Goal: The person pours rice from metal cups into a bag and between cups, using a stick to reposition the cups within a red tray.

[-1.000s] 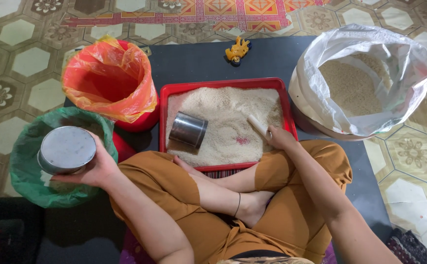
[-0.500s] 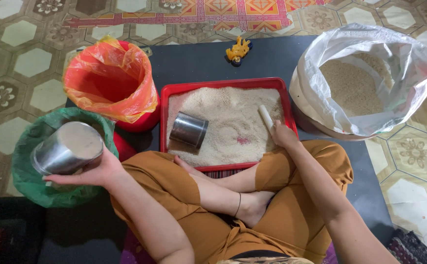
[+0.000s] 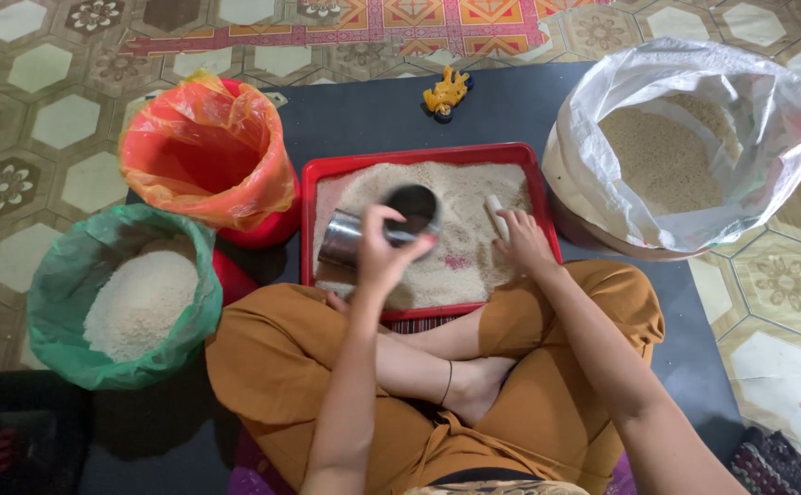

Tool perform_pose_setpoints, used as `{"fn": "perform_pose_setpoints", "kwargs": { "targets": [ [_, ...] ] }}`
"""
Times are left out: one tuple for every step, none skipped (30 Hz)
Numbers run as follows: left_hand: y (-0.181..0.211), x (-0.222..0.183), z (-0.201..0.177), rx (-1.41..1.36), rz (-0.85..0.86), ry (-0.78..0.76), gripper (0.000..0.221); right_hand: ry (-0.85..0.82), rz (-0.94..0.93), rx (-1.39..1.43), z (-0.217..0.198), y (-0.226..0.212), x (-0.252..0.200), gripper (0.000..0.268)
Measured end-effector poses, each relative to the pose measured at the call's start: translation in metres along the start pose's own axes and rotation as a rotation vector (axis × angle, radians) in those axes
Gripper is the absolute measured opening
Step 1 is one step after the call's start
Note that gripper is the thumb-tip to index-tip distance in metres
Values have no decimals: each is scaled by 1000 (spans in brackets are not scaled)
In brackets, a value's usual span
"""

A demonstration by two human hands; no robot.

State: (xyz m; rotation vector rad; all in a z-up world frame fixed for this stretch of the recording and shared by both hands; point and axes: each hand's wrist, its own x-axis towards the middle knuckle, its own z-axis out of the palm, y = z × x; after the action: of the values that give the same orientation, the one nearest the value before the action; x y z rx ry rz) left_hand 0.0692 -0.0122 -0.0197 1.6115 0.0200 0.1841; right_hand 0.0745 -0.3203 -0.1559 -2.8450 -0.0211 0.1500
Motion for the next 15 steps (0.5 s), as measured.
{"fn": "perform_pose_setpoints", "kwargs": {
  "targets": [
    [-22, -2, 12, 130, 179, -37, 62, 75, -67, 12, -4, -10, -2, 64],
    [-44, -5, 23, 259, 356, -75, 54, 148, -132, 25, -8, -19, -4, 68],
    [-56, -12, 27, 259, 355, -77, 54, 147, -130, 24, -8, -24, -8, 68],
    [-68, -19, 30, 378, 252, -182, 49, 166, -164, 43, -9, -31, -12, 72],
    [-80, -27, 33, 496, 147, -287, 44, 184, -199, 63, -9, -37, -16, 77],
    [-91, -26, 33, 499, 144, -285, 44, 182, -201, 65, -8, -39, -17, 77],
    [-101, -25, 32, 576, 63, -373, 41, 174, -239, 57, -7, -41, -19, 76],
    [-111, -23, 31, 653, -17, -461, 40, 169, -279, 48, -7, -43, -18, 76],
    [-97, -21, 25, 655, -17, -458, 40, 169, -281, 50, -11, -45, -18, 76],
    [-84, -21, 18, 655, 132, -411, 38, 145, -299, -57, -13, -48, -19, 73],
    [-72, -21, 11, 653, 282, -363, 38, 121, -316, -163, -14, -51, -20, 71],
    [-66, -14, 3, 662, 274, -365, 38, 115, -318, -153, -14, -55, -22, 71],
    [-60, -7, -5, 800, 260, -306, 41, 97, -372, -154, -13, -59, -24, 68],
    [-54, 1, -12, 934, 247, -245, 46, 82, -425, -158, -14, -61, -24, 66],
    [-55, 6, -20, 941, 243, -247, 46, 80, -427, -151, -12, -70, -24, 66]
  ]
}}
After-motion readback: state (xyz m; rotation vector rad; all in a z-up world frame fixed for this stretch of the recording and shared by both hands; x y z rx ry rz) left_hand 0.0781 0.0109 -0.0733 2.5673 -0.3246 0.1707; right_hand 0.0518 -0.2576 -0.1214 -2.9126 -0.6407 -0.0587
